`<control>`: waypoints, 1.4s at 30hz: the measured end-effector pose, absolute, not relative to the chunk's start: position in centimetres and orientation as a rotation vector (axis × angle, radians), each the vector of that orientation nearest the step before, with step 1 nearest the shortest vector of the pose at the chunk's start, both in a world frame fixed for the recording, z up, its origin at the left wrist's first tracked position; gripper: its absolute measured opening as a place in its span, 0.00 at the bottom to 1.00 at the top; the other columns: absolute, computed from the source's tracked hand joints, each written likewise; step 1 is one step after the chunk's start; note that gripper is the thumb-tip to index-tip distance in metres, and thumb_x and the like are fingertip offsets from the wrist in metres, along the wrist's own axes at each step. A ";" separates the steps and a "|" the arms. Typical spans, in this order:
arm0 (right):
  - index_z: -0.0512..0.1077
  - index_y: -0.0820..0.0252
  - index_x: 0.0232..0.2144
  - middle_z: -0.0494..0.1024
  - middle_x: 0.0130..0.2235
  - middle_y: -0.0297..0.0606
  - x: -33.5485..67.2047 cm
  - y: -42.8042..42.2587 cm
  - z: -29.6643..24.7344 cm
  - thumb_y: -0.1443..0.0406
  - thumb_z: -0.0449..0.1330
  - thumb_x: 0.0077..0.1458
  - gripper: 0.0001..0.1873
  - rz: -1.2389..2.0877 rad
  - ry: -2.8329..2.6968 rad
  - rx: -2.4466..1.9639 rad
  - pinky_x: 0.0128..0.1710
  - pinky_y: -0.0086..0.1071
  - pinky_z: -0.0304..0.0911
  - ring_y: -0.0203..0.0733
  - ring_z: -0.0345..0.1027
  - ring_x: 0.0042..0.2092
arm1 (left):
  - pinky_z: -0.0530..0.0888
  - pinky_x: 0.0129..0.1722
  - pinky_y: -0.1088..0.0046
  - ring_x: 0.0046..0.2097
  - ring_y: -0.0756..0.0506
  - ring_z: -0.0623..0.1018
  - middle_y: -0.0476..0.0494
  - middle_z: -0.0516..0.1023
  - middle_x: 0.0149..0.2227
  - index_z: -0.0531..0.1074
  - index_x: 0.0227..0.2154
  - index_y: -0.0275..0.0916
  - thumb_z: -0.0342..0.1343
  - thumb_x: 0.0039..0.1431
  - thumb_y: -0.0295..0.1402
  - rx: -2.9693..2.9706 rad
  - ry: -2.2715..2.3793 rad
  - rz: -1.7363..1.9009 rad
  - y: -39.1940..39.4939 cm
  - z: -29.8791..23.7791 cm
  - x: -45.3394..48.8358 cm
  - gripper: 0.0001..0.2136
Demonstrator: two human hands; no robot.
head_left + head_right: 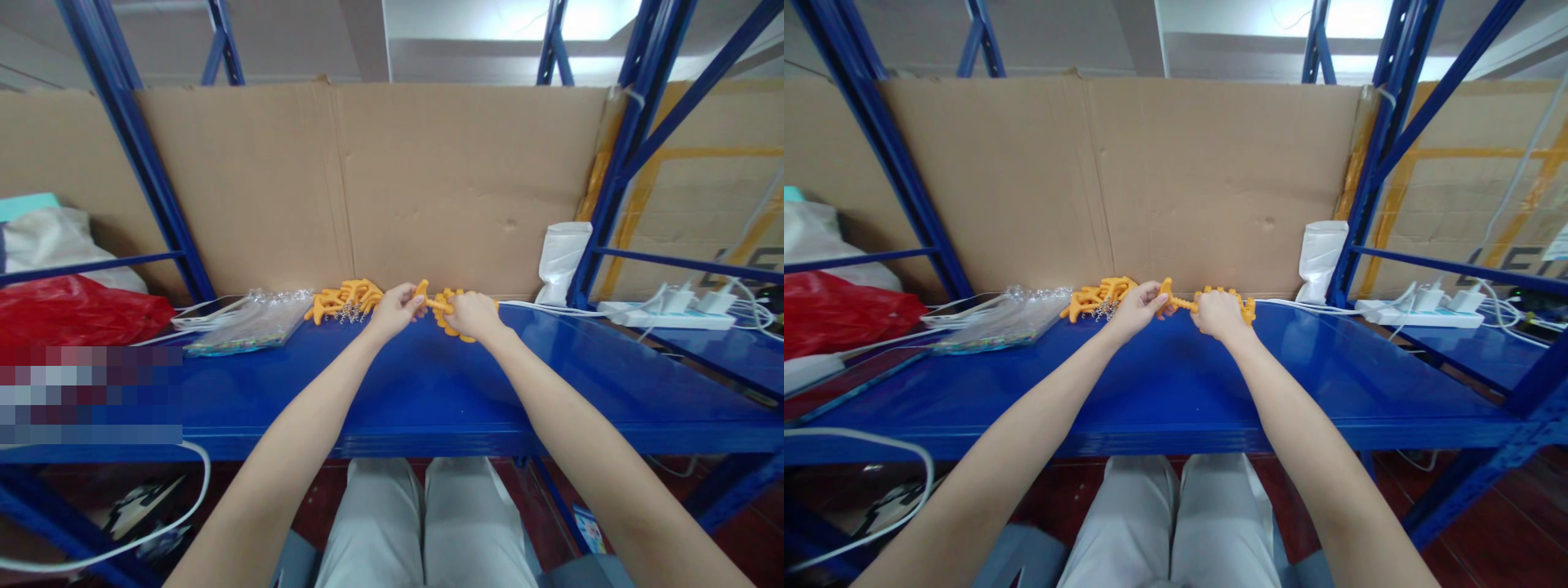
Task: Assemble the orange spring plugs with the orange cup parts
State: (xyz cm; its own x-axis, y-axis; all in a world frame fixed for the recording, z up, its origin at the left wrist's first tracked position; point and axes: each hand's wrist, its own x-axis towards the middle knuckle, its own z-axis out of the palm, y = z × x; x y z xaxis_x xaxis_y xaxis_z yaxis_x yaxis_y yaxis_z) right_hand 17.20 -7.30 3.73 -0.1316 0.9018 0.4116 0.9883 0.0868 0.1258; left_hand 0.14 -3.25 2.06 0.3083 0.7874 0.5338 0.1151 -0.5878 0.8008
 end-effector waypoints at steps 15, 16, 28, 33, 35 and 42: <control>0.78 0.63 0.46 0.82 0.43 0.56 16.5 -7.2 3.5 0.61 0.49 0.65 0.20 -0.679 -2.179 -1.863 0.44 0.36 0.66 0.54 0.77 0.49 | 0.78 0.28 0.73 0.21 0.51 0.76 0.48 0.76 0.20 0.68 0.28 0.37 0.58 0.63 0.32 1.555 1.078 1.137 -5.0 3.5 0.2 0.09; 0.78 0.64 0.46 0.83 0.43 0.56 16.5 -7.2 3.5 0.62 0.49 0.65 0.20 -0.684 -2.187 -1.859 0.44 0.36 0.65 0.53 0.77 0.49 | 0.78 0.26 0.74 0.21 0.51 0.76 0.48 0.76 0.20 0.67 0.28 0.37 0.59 0.62 0.33 1.541 1.070 1.124 -5.0 3.6 0.1 0.09; 0.76 0.65 0.45 0.83 0.40 0.56 16.5 -6.9 3.3 0.64 0.49 0.65 0.17 -0.707 -2.200 -1.790 0.44 0.36 0.62 0.52 0.77 0.46 | 0.79 0.27 0.71 0.21 0.49 0.77 0.48 0.76 0.20 0.67 0.30 0.37 0.61 0.61 0.38 1.611 0.993 1.133 -3.9 2.8 -0.4 0.11; 0.75 0.65 0.44 0.82 0.41 0.55 17.0 -7.1 3.2 0.59 0.52 0.65 0.17 -0.687 -2.092 -1.695 0.43 0.35 0.61 0.52 0.76 0.45 | 0.79 0.29 0.73 0.24 0.50 0.79 0.46 0.79 0.24 0.67 0.31 0.36 0.62 0.61 0.38 1.615 0.930 1.201 -4.0 2.8 -0.4 0.11; 0.75 0.64 0.42 0.82 0.41 0.52 17.5 -7.0 3.0 0.56 0.55 0.63 0.17 -0.618 -2.029 -1.580 0.43 0.35 0.62 0.51 0.76 0.45 | 0.79 0.30 0.74 0.26 0.51 0.80 0.46 0.80 0.25 0.67 0.31 0.37 0.62 0.61 0.37 1.585 0.914 1.232 -3.8 2.7 -0.5 0.11; 0.73 0.59 0.31 0.80 0.31 0.42 18.7 -5.4 2.4 0.45 0.44 0.65 0.29 -0.043 -1.603 -1.420 0.35 0.32 0.63 0.43 0.74 0.34 | 0.80 0.34 0.70 0.33 0.46 0.83 0.46 0.81 0.29 0.67 0.33 0.38 0.62 0.59 0.39 1.599 0.826 1.383 -2.5 2.2 -1.1 0.11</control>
State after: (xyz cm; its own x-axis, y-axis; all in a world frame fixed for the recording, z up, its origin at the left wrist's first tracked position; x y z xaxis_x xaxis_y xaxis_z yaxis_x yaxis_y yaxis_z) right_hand 18.66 -5.44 2.43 0.1362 0.7476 0.6500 0.7812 0.3225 -0.5346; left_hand -1.08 -2.51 2.19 0.1722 0.8878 0.4268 -0.0451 -0.4258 0.9037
